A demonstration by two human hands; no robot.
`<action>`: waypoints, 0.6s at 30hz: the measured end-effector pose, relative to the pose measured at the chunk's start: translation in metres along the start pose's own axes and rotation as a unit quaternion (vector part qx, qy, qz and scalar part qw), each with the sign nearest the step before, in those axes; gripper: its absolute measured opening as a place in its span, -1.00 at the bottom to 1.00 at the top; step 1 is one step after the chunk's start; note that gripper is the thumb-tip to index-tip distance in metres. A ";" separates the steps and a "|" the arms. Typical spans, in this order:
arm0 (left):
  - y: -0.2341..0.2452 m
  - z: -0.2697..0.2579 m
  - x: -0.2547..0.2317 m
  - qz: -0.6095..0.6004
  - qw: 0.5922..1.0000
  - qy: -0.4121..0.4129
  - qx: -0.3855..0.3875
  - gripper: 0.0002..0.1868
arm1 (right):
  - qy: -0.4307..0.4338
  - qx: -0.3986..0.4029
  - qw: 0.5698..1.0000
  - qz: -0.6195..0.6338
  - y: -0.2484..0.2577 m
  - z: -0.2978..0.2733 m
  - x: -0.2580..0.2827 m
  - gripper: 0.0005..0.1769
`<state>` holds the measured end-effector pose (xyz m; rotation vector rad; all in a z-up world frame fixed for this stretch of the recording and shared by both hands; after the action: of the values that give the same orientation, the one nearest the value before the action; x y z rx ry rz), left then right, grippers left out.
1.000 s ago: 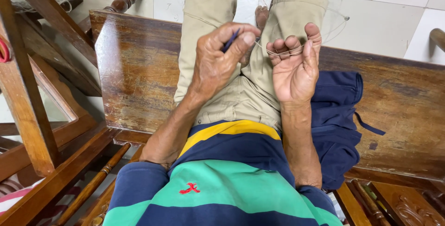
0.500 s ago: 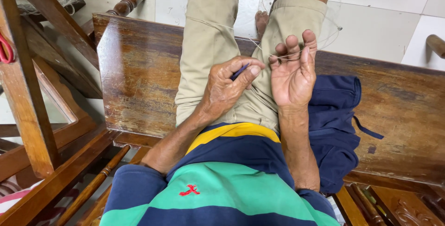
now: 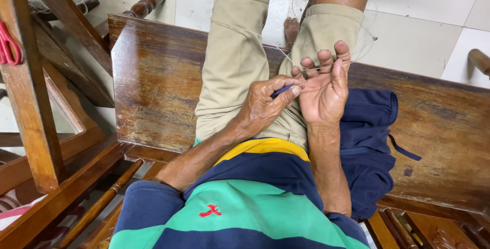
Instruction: Repair a fine-mesh fishing net using a netting needle and line while sitting on a bench.
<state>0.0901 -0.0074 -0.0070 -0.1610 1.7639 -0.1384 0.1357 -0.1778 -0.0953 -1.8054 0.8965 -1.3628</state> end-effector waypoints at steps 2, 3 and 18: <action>-0.001 0.001 0.003 0.007 1.000 0.005 -0.004 -0.82 | 0.003 -0.001 1.000 -0.008 -0.002 -0.003 0.001 -0.56; -0.001 0.002 0.006 0.007 1.000 0.005 -0.004 -0.82 | 0.003 -0.001 1.000 -0.008 -0.002 -0.003 0.000 -0.56; 0.007 0.008 -0.009 0.066 0.995 -0.074 -0.002 -0.84 | 0.030 -0.010 0.999 -0.015 0.011 -0.004 0.000 -0.57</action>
<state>0.0995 0.0011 -0.0011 -0.0558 1.6215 -0.0273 0.1304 -0.1844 -0.1037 -1.8085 0.9198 -1.4384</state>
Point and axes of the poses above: each hand's wrist, its own z-axis towards the middle knuckle, its own y-axis out of the back of the hand, x = y × z, the point moved 9 cm from there along z, towards the middle knuckle, and after that the axes turned 3 degrees about y, right-handed, at the moved point
